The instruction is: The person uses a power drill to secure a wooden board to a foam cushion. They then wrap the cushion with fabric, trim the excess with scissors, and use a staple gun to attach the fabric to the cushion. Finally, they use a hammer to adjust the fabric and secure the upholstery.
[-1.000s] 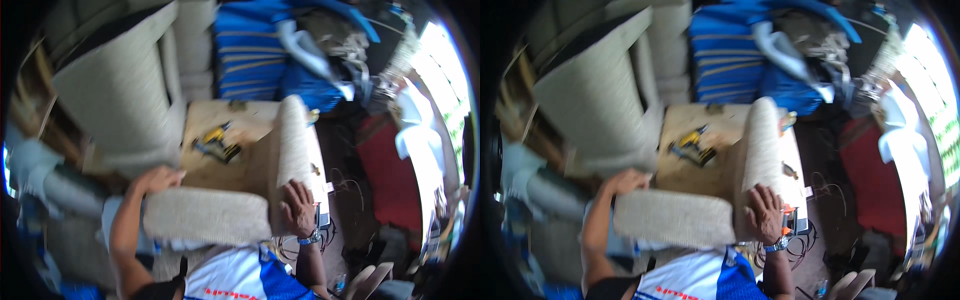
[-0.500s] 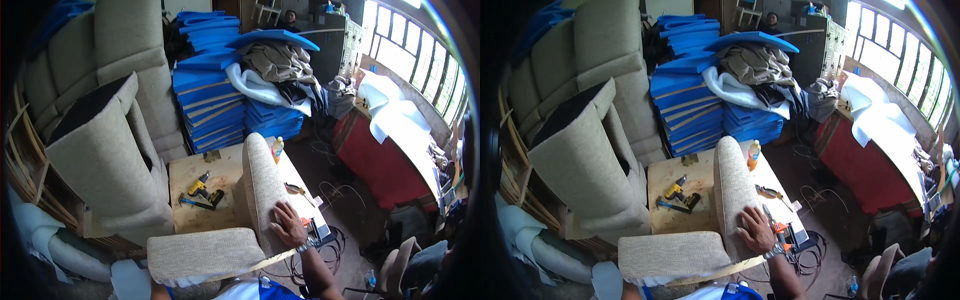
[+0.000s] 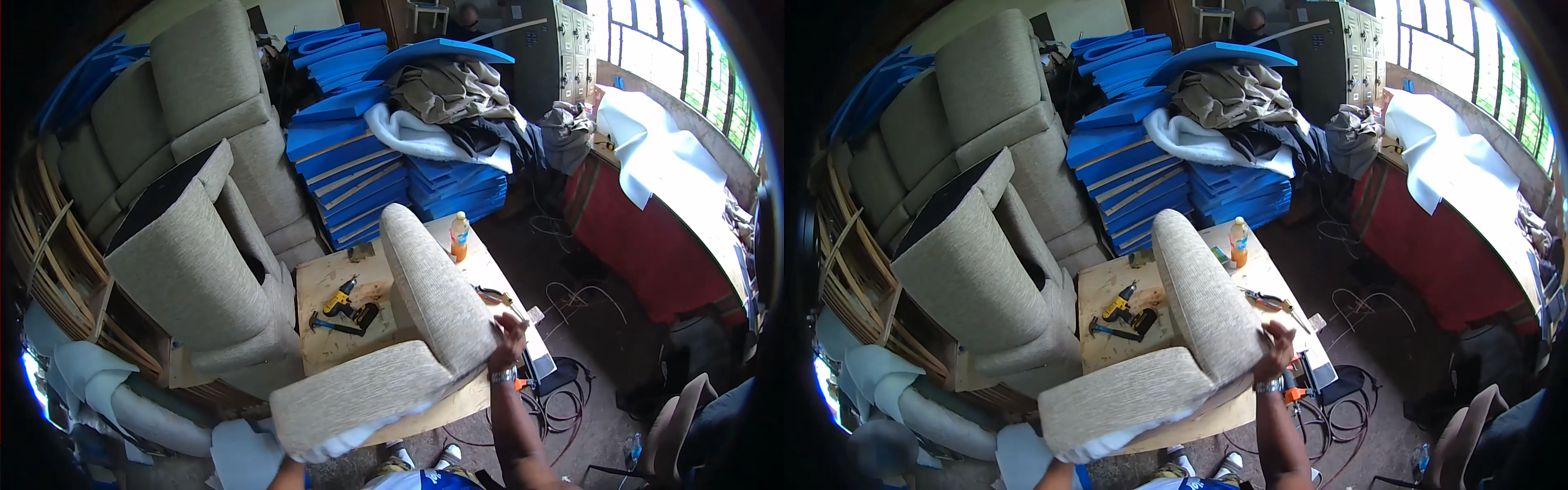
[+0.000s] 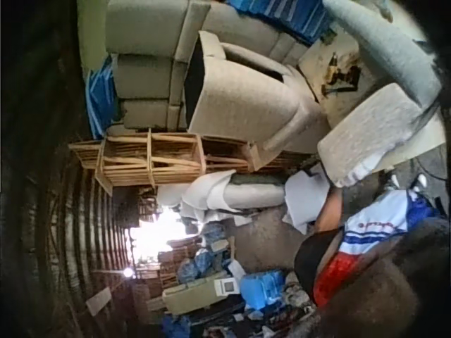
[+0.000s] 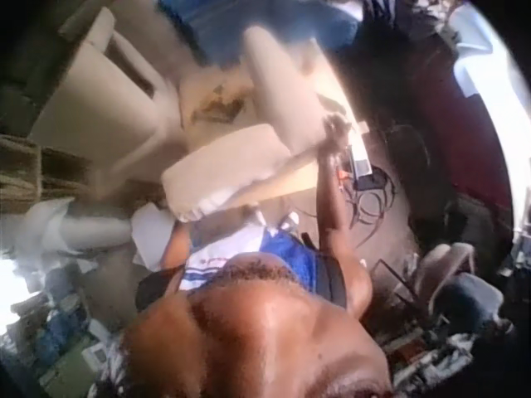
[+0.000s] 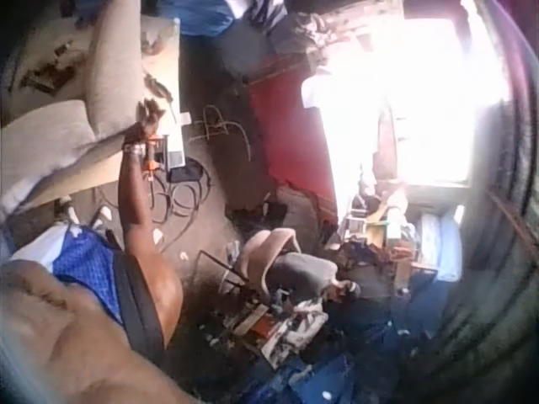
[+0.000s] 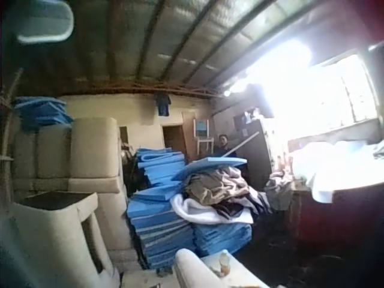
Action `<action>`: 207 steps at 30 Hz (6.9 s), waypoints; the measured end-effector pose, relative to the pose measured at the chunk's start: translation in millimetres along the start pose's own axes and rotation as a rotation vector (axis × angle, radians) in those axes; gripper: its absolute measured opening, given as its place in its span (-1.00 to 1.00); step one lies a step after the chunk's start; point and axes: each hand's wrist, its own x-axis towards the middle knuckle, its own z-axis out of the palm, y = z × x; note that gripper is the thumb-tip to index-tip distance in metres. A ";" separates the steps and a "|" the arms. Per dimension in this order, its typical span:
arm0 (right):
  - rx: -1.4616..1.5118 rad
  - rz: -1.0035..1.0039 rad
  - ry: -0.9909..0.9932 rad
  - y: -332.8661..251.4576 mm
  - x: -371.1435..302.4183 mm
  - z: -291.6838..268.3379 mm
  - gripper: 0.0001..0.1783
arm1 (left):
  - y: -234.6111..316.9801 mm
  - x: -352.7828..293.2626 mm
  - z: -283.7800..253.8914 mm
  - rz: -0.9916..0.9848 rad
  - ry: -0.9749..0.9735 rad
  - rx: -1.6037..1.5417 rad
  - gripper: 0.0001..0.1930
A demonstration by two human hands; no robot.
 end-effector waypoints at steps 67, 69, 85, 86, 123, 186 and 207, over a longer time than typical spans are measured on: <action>-0.954 0.090 -0.591 -83.8 -23.5 71.5 -0.03 | 164.2 154.6 9.0 1.798 -0.341 0.169 -0.59; -0.564 0.187 -0.646 -97.1 -22.6 49.8 0.02 | 198.8 97.4 23.6 2.001 -0.335 0.281 -0.56; -0.197 0.332 -0.538 -176.8 -97.5 -107.1 -0.59 | 149.0 -32.5 118.6 1.436 -0.544 1.159 0.02; -0.328 0.280 -0.571 -178.0 -87.7 -115.2 -0.58 | 133.5 -22.6 117.2 1.304 -0.616 1.285 0.02; -0.800 -0.127 -1.113 -196.8 11.5 -46.2 -0.33 | 131.3 -25.4 121.3 1.157 -0.589 0.974 -0.12; -0.449 0.753 -0.489 183.2 75.3 -98.4 -0.62 | 53.3 -29.3 -37.5 0.011 0.206 -0.137 -0.53; -0.529 -0.157 -0.548 -8.3 -145.5 -46.7 -0.60 | -117.9 63.1 -59.9 -0.018 -0.405 -0.079 -0.32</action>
